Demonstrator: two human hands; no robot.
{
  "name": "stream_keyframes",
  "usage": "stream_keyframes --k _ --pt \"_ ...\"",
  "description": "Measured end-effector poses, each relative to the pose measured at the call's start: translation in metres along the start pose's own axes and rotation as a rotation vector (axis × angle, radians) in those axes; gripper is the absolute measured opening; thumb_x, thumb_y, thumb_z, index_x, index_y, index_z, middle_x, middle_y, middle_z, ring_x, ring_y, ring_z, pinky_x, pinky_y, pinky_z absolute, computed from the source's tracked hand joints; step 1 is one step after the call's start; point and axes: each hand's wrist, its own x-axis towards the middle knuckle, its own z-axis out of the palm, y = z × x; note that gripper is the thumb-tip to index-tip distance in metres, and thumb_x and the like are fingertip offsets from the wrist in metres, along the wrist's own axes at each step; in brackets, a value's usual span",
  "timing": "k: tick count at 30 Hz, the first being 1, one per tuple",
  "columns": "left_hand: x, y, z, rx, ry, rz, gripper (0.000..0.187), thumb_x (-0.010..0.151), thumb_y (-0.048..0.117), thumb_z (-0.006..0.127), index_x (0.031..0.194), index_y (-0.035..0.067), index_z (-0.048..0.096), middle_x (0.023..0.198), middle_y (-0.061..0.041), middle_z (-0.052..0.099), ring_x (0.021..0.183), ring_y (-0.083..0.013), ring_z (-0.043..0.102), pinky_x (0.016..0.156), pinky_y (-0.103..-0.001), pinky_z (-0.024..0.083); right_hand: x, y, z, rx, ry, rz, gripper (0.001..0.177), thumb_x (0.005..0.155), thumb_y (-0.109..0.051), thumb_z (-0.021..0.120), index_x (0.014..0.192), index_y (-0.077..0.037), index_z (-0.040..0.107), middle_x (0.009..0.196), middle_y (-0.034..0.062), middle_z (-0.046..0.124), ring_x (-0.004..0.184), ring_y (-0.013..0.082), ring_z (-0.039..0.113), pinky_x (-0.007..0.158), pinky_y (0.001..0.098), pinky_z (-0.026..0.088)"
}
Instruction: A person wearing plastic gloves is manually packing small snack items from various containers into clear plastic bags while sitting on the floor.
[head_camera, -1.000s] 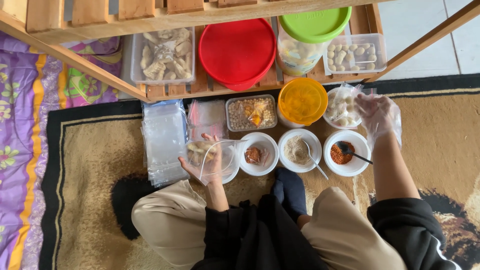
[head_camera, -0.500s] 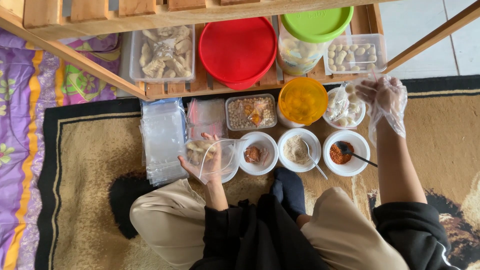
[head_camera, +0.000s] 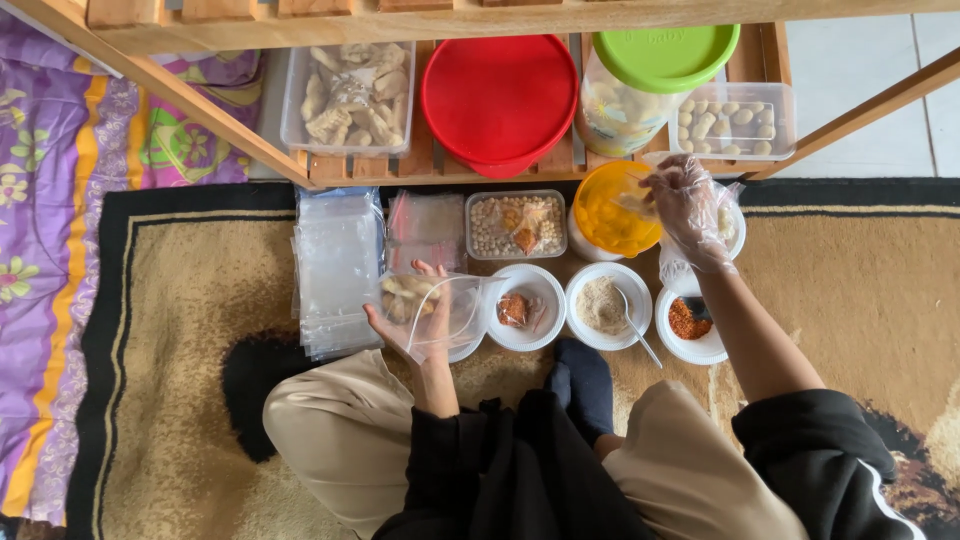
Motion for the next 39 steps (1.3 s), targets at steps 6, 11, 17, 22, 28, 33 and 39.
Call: stream_keyframes --k 6,11,17,22,28,33,39 --pt "0.002 -0.003 0.0 0.014 -0.027 0.009 0.065 0.068 0.035 0.09 0.109 -0.004 0.058 0.119 -0.03 0.06 0.117 -0.0465 0.06 0.111 -0.073 0.032 0.02 0.048 -0.013 -0.459 -0.035 -0.041 0.008 0.105 -0.022 0.067 0.101 -0.022 0.074 0.079 0.0032 0.072 0.063 0.0137 0.07 0.052 0.0236 0.054" --pt "0.008 0.0 -0.007 0.019 0.004 -0.043 0.057 0.068 0.036 0.09 0.1 -0.002 0.062 0.115 -0.029 0.062 0.116 -0.0467 0.062 0.112 -0.071 0.032 0.022 0.044 -0.027 -0.797 -0.209 -0.739 0.025 0.09 -0.003 0.061 0.1 -0.012 0.081 0.103 0.0183 0.073 0.093 0.033 0.073 0.078 0.0391 0.058" --pt "0.008 0.0 -0.006 0.012 -0.008 -0.059 0.056 0.068 0.037 0.089 0.099 -0.001 0.062 0.116 -0.028 0.062 0.118 -0.0452 0.061 0.114 -0.07 0.032 -0.01 -0.055 -0.033 -1.253 -0.509 -0.293 0.03 0.098 -0.034 0.057 0.118 -0.027 0.078 0.131 0.0026 0.066 0.131 0.0274 0.06 0.098 0.0402 0.056" --pt "0.009 0.002 -0.01 0.036 -0.029 -0.061 0.056 0.067 0.037 0.089 0.1 -0.001 0.064 0.115 -0.028 0.064 0.118 -0.0447 0.062 0.114 -0.071 0.031 -0.062 -0.108 0.01 -1.247 -0.462 -0.187 0.047 0.094 -0.051 0.063 0.117 -0.01 0.072 0.119 0.0165 0.065 0.117 0.0343 0.064 0.092 0.0443 0.057" --pt "0.028 0.005 -0.029 0.094 -0.055 -0.023 0.063 0.066 0.042 0.089 0.107 0.0 0.067 0.117 -0.027 0.067 0.117 -0.0426 0.064 0.115 -0.07 0.031 -0.058 -0.124 0.01 -0.751 -0.421 0.004 0.033 0.099 -0.013 0.062 0.131 -0.008 0.06 0.094 0.0203 0.071 0.087 0.0335 0.075 0.082 0.0434 0.058" --pt "0.058 -0.002 -0.054 0.162 -0.097 0.084 0.055 0.072 0.041 0.09 0.109 0.006 0.07 0.115 -0.017 0.069 0.119 -0.0366 0.064 0.112 -0.073 0.033 -0.084 -0.167 0.009 0.21 -0.45 0.293 0.067 0.087 0.005 0.063 0.15 -0.01 0.048 0.109 0.0291 0.068 0.088 0.035 0.072 0.085 0.0466 0.059" --pt "0.033 -0.052 -0.014 0.075 -0.1 0.047 0.047 0.077 0.039 0.088 0.109 0.011 0.067 0.118 -0.014 0.069 0.122 -0.0376 0.062 0.115 -0.075 0.029 -0.125 -0.213 0.013 0.176 -0.585 0.246 0.055 0.088 0.008 0.057 0.142 -0.003 0.05 0.122 0.0322 0.065 0.104 0.0419 0.066 0.091 0.0503 0.056"
